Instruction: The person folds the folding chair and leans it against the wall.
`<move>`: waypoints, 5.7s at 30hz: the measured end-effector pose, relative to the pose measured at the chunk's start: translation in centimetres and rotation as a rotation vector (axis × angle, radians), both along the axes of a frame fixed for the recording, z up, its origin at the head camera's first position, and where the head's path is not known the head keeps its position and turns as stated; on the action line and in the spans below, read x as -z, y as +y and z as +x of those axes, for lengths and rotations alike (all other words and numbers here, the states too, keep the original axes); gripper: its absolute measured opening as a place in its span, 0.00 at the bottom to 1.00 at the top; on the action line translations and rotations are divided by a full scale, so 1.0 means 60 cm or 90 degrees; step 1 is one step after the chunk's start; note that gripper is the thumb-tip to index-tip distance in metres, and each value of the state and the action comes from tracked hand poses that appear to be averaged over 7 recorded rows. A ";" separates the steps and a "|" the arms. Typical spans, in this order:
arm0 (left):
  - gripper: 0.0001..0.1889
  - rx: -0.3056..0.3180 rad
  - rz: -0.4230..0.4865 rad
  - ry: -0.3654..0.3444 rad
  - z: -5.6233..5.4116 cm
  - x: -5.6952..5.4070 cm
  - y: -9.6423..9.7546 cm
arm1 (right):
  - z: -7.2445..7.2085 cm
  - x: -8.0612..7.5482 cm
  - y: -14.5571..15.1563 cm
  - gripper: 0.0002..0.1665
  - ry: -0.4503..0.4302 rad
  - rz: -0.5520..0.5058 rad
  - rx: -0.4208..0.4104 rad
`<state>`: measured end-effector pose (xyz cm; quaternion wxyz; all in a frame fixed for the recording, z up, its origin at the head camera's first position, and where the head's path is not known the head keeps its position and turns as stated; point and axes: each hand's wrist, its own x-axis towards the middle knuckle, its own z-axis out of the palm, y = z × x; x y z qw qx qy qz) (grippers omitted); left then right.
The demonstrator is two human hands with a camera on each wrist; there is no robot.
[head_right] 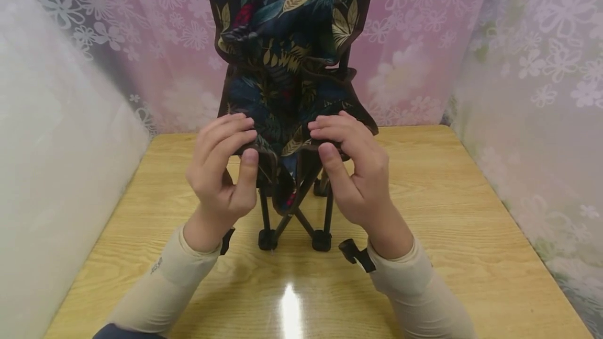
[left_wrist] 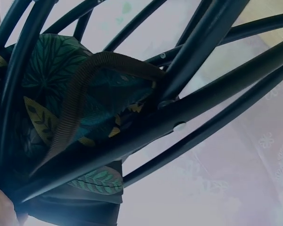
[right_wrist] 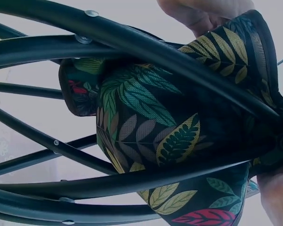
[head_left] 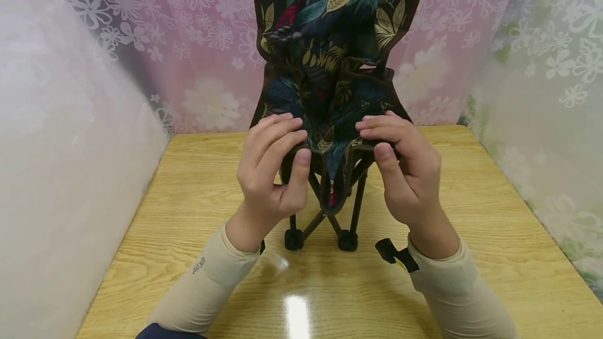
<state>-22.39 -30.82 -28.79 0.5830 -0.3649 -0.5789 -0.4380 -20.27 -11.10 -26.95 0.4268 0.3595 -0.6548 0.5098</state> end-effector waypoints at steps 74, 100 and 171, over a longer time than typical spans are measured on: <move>0.13 -0.035 0.013 -0.011 0.005 -0.005 0.017 | -0.014 0.002 -0.014 0.33 0.010 -0.012 0.000; 0.15 -0.060 0.001 -0.018 0.004 -0.020 0.028 | -0.024 -0.001 -0.030 0.32 0.009 -0.007 0.029; 0.11 0.033 -0.009 0.009 -0.010 -0.019 0.004 | -0.022 -0.015 -0.008 0.30 0.030 0.081 0.042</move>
